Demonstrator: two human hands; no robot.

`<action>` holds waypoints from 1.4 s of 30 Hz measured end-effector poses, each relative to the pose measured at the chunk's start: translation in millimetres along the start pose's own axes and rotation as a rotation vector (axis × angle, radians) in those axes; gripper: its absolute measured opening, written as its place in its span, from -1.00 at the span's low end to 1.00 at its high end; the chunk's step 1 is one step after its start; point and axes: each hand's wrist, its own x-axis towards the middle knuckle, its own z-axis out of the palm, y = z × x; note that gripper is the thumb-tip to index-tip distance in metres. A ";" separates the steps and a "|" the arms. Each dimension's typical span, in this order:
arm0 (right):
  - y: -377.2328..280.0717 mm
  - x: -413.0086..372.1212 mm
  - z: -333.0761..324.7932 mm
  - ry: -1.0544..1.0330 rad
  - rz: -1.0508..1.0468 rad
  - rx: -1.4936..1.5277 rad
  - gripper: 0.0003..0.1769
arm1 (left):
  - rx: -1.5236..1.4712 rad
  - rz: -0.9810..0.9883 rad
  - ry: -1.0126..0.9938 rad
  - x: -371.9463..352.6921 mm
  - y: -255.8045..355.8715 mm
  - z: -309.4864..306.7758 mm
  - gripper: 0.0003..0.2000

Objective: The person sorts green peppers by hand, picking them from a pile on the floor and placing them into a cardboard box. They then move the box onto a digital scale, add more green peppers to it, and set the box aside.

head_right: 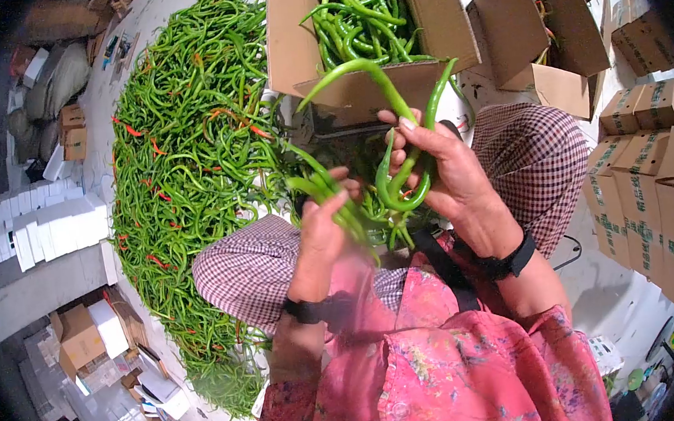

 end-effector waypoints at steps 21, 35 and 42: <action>25.9 -19.2 16.1 -0.161 0.024 -0.020 -0.33 | 0.657 0.248 0.109 -54.1 37.9 92.9 -0.65; -37.2 -59.4 43.0 -0.050 0.035 -0.474 -0.59 | 0.783 0.408 0.245 -68.5 92.2 92.8 -0.79; -130.5 -73.9 78.8 0.027 -0.280 -0.871 -0.57 | 0.417 0.497 0.142 -16.5 160.3 108.1 -0.79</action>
